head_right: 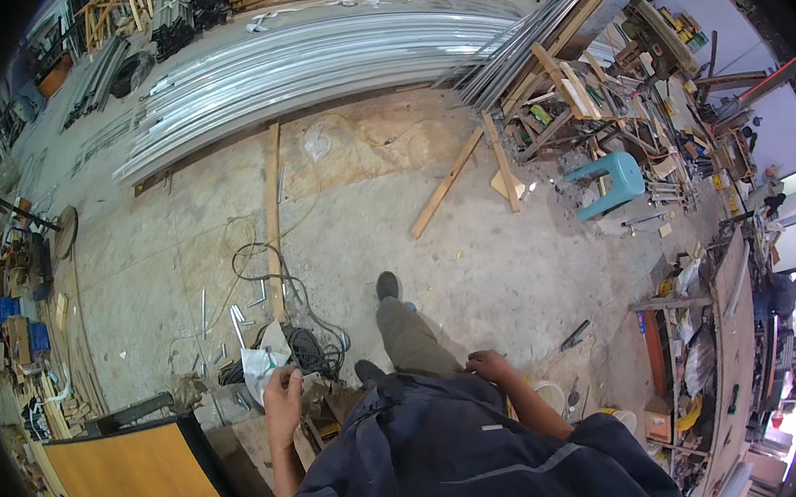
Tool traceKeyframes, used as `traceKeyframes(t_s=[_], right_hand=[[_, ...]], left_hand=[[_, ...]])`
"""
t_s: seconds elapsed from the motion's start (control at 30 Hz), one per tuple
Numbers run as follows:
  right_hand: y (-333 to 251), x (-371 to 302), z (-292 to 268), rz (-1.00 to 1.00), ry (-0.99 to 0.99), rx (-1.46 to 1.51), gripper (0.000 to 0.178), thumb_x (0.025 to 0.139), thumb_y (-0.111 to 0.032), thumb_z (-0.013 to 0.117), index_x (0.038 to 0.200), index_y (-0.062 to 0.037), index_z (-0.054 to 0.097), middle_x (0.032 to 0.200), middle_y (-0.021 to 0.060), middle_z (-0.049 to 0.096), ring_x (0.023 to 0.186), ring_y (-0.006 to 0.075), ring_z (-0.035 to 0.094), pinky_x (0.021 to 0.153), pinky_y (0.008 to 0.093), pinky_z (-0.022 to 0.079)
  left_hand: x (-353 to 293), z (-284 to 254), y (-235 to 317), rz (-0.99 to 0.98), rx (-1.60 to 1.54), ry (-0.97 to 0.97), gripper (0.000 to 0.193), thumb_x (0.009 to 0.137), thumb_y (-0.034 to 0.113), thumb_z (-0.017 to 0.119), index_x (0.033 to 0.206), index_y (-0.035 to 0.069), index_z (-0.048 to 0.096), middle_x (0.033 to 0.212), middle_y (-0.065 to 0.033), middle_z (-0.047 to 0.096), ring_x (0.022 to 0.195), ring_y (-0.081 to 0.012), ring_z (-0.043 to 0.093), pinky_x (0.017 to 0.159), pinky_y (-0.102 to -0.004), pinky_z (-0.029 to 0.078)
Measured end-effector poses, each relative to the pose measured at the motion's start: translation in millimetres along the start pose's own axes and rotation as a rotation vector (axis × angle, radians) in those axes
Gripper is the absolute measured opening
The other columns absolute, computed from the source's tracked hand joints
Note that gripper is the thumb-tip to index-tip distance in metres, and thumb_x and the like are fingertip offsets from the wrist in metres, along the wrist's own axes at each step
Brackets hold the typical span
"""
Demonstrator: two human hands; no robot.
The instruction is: The person assembles a curved wooden panel onto a metal frame in a workshop. They use a pneumatic nail gun to fasten the panel and a caulking gun to apply sealant along the frame edges. A coworker assists by handing over materials and helping position the panel.
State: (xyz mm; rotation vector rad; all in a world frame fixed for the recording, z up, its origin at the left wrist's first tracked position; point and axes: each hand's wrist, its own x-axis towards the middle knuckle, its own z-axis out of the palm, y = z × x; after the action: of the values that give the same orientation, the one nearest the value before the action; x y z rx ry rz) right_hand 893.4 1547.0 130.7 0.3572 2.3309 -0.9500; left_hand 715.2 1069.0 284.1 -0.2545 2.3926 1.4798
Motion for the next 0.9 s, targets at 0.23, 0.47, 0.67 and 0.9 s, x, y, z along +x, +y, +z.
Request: traceKeyframes(t_s=[0.23, 0.47, 0.67, 0.9], right_hand=[[-27, 125, -30, -0.332, -0.083, -0.205, 0.021, 0.080, -0.020, 0.067, 0.095, -0.0057, 0.074, 0.106, 0.0143, 0.072, 0.097, 0.0338, 0.068, 0.081, 0.0386, 0.054], [-124, 254, -113, 0.131, -0.185, 0.400, 0.026, 0.084, -0.023, 0.066, 0.098, -0.0018, 0.072, 0.086, 0.0099, 0.072, 0.075, 0.0172, 0.068, 0.067, 0.0338, 0.054], [-130, 319, -163, 0.061, -0.103, 0.486, 0.025, 0.086, -0.020, 0.064, 0.098, 0.0018, 0.070, 0.084, 0.0131, 0.071, 0.063, 0.0191, 0.067, 0.055, 0.0340, 0.056], [-169, 368, -221, 0.390, -0.035, 0.622, 0.017, 0.082, -0.018, 0.067, 0.087, -0.0017, 0.070, 0.080, 0.0121, 0.072, 0.064, 0.0205, 0.070, 0.057, 0.0358, 0.055]], left_hand=[[51, 15, -43, -0.137, 0.112, -0.064, 0.040, 0.097, 0.034, 0.064, 0.110, -0.004, 0.067, 0.093, -0.0199, 0.071, 0.081, -0.0291, 0.068, 0.074, -0.0424, 0.053], [78, 36, -195, -0.741, 0.341, -0.218, 0.041, 0.097, 0.032, 0.062, 0.101, -0.008, 0.066, 0.092, -0.0225, 0.071, 0.080, -0.0334, 0.065, 0.074, -0.0460, 0.050], [182, 25, -213, -0.436, 0.289, -0.286, 0.038, 0.095, 0.030, 0.061, 0.101, -0.007, 0.067, 0.100, -0.0288, 0.068, 0.093, -0.0421, 0.064, 0.080, -0.0476, 0.049], [422, 35, -124, -0.078, 0.585, -0.439, 0.029, 0.090, 0.019, 0.059, 0.106, -0.003, 0.070, 0.098, -0.0264, 0.071, 0.091, -0.0466, 0.066, 0.078, -0.0456, 0.053]])
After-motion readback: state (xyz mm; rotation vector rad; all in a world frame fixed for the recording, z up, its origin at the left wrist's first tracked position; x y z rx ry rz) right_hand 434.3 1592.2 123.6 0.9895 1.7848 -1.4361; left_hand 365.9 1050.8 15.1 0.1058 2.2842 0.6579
